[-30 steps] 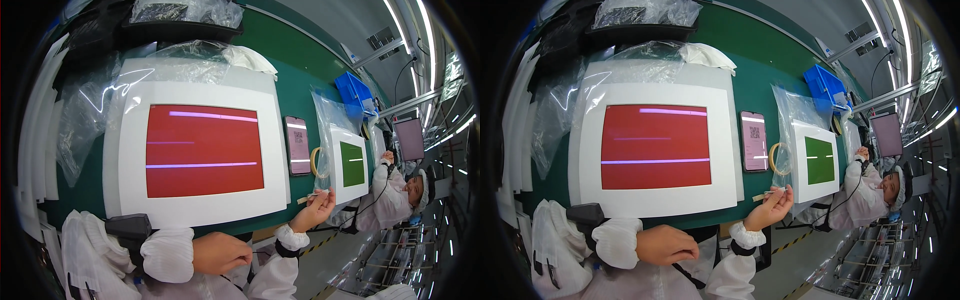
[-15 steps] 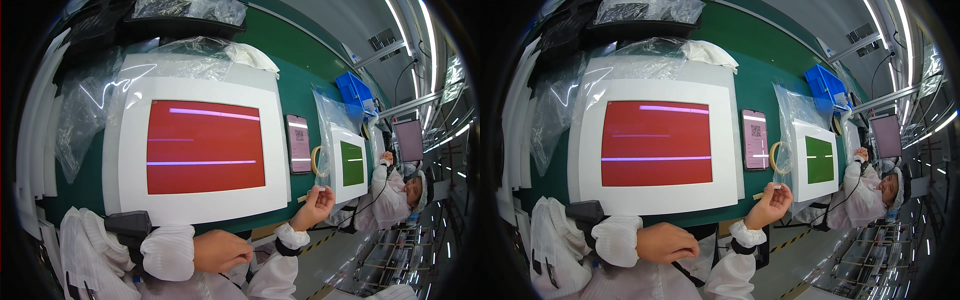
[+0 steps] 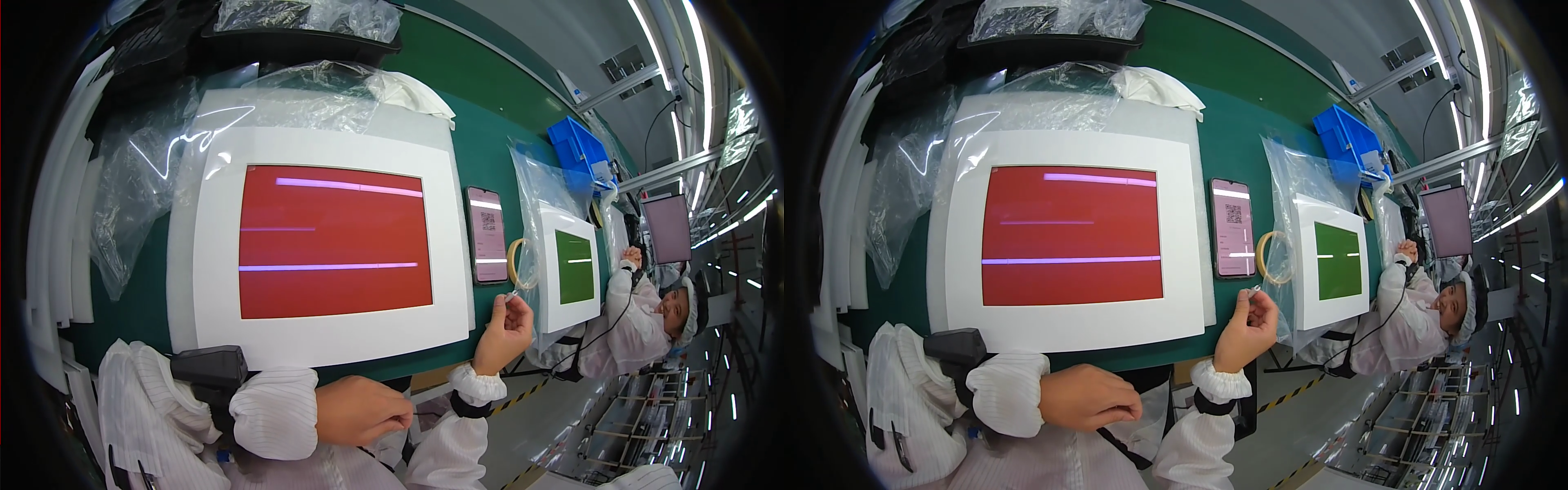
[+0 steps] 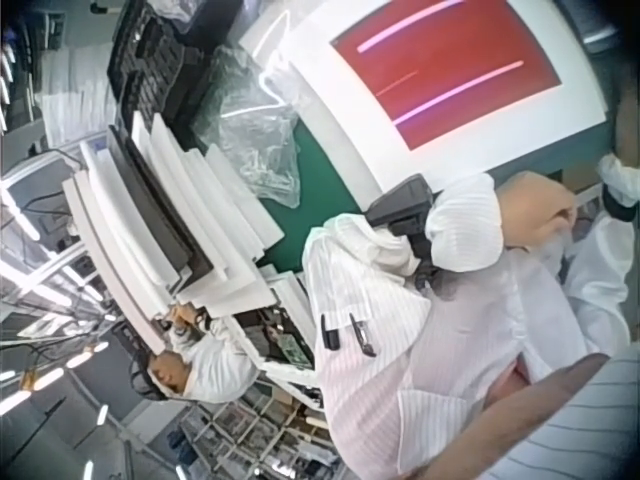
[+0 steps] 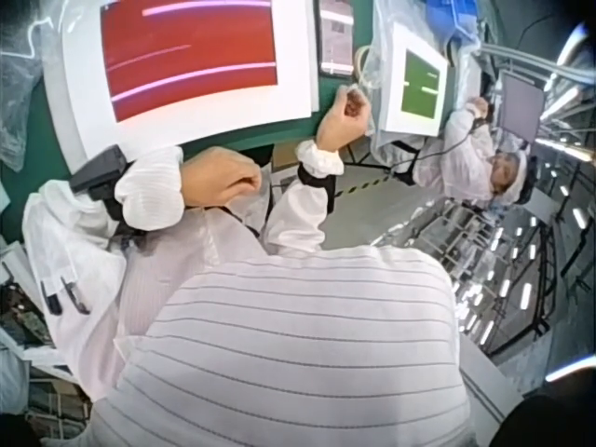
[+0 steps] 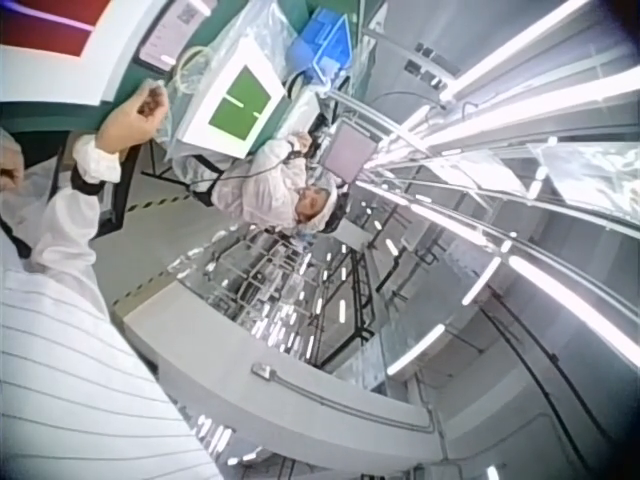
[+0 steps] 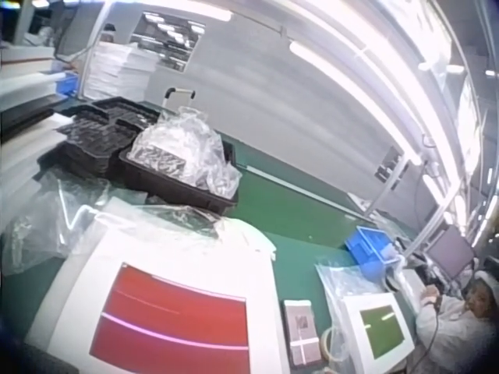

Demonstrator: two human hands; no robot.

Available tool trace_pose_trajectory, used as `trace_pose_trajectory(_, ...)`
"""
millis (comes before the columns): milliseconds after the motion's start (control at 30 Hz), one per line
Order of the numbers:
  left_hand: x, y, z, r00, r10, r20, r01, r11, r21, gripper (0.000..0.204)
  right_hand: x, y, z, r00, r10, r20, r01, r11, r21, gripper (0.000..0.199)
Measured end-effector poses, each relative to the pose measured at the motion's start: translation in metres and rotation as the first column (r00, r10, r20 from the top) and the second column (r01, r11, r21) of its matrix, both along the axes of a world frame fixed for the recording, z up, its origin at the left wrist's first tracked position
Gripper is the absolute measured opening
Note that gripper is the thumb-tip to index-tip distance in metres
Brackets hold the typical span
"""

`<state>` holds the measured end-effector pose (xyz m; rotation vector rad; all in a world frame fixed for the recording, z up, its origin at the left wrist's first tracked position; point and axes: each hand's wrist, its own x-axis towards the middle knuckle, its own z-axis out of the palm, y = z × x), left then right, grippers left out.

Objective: Testing or scanning electronic display components using a handheld device or phone sensor.

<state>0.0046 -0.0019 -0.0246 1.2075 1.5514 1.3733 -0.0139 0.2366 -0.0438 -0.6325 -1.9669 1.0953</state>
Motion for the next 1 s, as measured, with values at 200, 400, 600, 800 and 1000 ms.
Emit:
trace_pose_trajectory(200, 0.0, -0.001, 0.0, 1.0, 0.002, -0.008, -0.002, 1.0, 0.016, 0.006, -0.001, -0.004, 0.006, 0.999, 0.042, 0.028, -0.042, 0.999, -0.009, 0.02)
trace_pose_trajectory(400, 0.0, 0.0, 0.0, 1.0, -0.022, -0.005, 0.022, 1.0, -0.012, 0.006, 0.0, -0.001, 0.005, 0.988, 0.1, 0.121, -0.114, 0.986, 0.118, 0.02)
trace_pose_trajectory(600, -0.001, 0.0, 0.0, 1.0, -0.026, -0.009, 0.026, 1.0, -0.017, 0.006, 0.001, -0.002, 0.004, 0.989, 0.074, 0.131, -0.087, 0.991, 0.097, 0.014)
trace_pose_trajectory(800, -0.001, 0.0, 0.001, 0.999, -0.035, 0.003, 0.035, 0.999, -0.026, 0.006, -0.001, -0.005, 0.003, 0.994, 0.079, 0.073, -0.082, 0.996, 0.038, 0.015)
trace_pose_trajectory(1000, -0.002, -0.001, 0.001, 0.999, -0.032, 0.01, 0.032, 0.999, -0.029, 0.007, 0.003, -0.004, 0.008, 0.984, 0.129, 0.122, -0.132, 0.991, 0.013, 0.017)
